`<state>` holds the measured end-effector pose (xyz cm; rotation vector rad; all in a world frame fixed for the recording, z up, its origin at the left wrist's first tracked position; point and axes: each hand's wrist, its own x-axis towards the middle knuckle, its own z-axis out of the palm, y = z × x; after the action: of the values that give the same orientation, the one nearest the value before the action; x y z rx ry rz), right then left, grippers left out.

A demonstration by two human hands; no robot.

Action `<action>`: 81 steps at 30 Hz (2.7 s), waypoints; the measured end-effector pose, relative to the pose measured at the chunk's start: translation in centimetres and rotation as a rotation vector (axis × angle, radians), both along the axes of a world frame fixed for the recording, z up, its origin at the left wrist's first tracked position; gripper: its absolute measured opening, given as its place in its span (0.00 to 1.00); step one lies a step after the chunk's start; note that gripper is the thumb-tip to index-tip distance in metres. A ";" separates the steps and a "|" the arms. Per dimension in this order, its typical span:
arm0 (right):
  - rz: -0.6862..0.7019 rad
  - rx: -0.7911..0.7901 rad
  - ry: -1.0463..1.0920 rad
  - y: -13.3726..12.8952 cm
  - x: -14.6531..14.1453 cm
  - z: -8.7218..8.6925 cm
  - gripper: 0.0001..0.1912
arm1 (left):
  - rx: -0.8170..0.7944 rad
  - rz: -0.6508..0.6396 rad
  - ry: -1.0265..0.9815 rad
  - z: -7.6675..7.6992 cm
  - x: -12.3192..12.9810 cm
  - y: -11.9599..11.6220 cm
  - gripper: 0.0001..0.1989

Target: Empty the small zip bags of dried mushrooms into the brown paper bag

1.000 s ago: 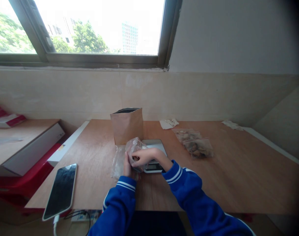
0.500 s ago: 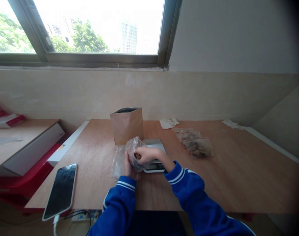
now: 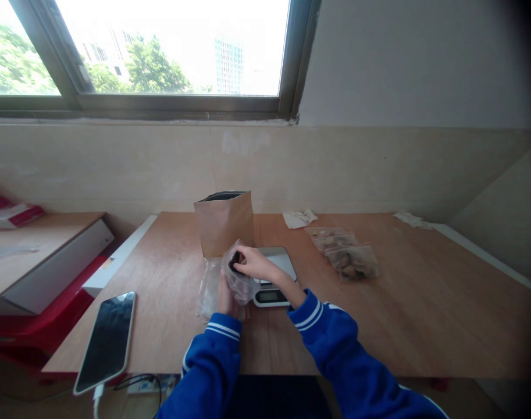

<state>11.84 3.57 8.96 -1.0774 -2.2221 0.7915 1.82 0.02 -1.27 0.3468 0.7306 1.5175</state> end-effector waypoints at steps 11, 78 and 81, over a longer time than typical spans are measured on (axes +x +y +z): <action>0.045 -0.021 0.105 -0.9 -0.1 0.9 0.07 | 0.055 0.050 -0.076 0.6 -0.5 -0.2 0.18; -0.422 -0.052 0.192 -2.6 3.1 -0.9 0.17 | 0.076 0.120 0.376 0.9 0.0 -1.2 0.24; -0.425 -0.129 0.383 -2.9 4.6 -2.3 0.15 | 0.138 0.159 0.588 1.4 0.1 -1.4 0.21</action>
<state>16.46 0.71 6.70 -1.2789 -1.5723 0.8706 1.87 -1.34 0.09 0.8783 1.1338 1.6334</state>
